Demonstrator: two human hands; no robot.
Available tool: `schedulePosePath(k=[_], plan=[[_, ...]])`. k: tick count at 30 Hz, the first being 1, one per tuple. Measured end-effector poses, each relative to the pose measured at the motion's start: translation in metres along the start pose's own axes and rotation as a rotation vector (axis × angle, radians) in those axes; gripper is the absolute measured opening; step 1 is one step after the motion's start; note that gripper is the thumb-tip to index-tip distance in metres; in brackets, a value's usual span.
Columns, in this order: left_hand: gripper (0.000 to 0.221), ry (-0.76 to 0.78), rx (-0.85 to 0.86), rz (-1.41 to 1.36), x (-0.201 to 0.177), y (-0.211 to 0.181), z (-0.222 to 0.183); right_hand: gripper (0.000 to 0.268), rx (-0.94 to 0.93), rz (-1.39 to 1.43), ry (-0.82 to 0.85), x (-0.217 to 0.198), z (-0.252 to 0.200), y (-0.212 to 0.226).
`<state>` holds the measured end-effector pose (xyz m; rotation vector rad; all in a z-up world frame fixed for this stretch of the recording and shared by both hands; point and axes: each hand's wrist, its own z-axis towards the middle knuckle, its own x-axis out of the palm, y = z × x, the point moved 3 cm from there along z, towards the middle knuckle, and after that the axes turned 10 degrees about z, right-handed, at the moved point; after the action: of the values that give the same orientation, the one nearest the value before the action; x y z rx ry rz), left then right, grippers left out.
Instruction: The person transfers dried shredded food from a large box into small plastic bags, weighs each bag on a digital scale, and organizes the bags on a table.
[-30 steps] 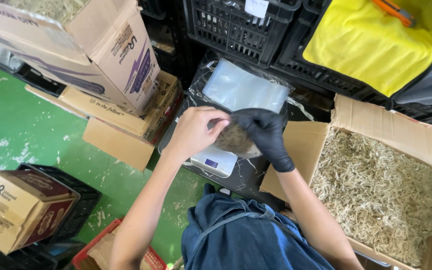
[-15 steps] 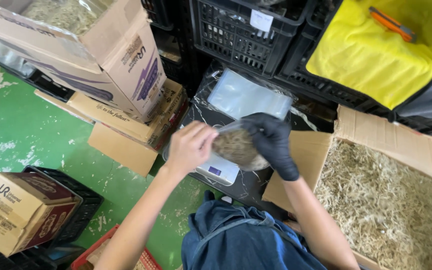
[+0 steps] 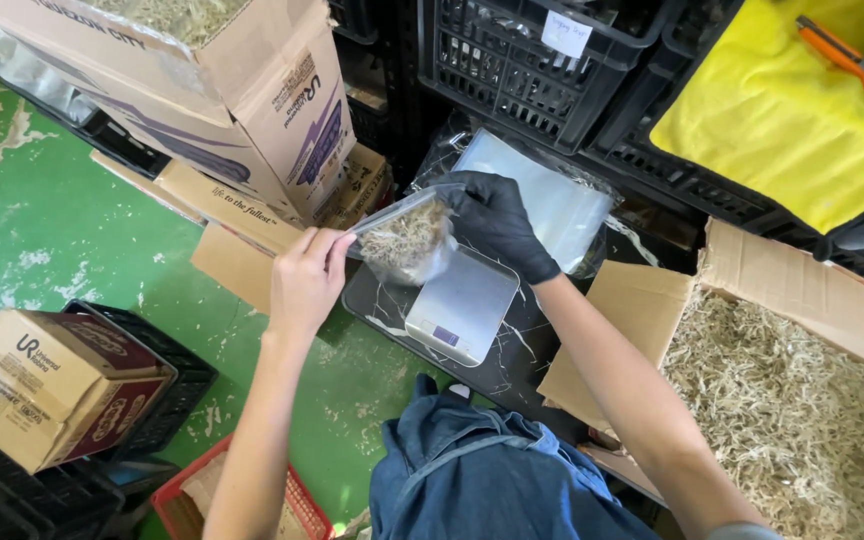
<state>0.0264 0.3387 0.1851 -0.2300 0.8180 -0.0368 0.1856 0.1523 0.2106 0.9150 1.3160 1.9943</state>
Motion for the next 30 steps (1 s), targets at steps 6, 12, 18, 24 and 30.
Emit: schedulePosePath(k=[6,12,18,24,30], plan=[[0.006,0.038,-0.197,-0.133,0.052,0.017,-0.027,0.025,0.092,0.013,0.087,-0.034,0.031,-0.081],[0.024,-0.256,-0.09,0.091,0.084,-0.03,-0.016,0.051,0.198,0.014,-0.093,-0.099,0.013,-0.077],[0.046,0.282,0.234,-0.154,0.221,-0.127,-0.009,0.039,0.25,0.017,-0.461,-0.187,-0.064,-0.06],[0.071,0.862,0.547,0.062,0.38,-0.163,-0.033,0.037,0.361,0.047,-0.529,-0.165,-0.119,-0.016],[0.023,0.697,0.519,-0.063,0.355,-0.17,-0.023,0.034,0.362,0.1,-0.539,-0.173,-0.154,-0.024]])
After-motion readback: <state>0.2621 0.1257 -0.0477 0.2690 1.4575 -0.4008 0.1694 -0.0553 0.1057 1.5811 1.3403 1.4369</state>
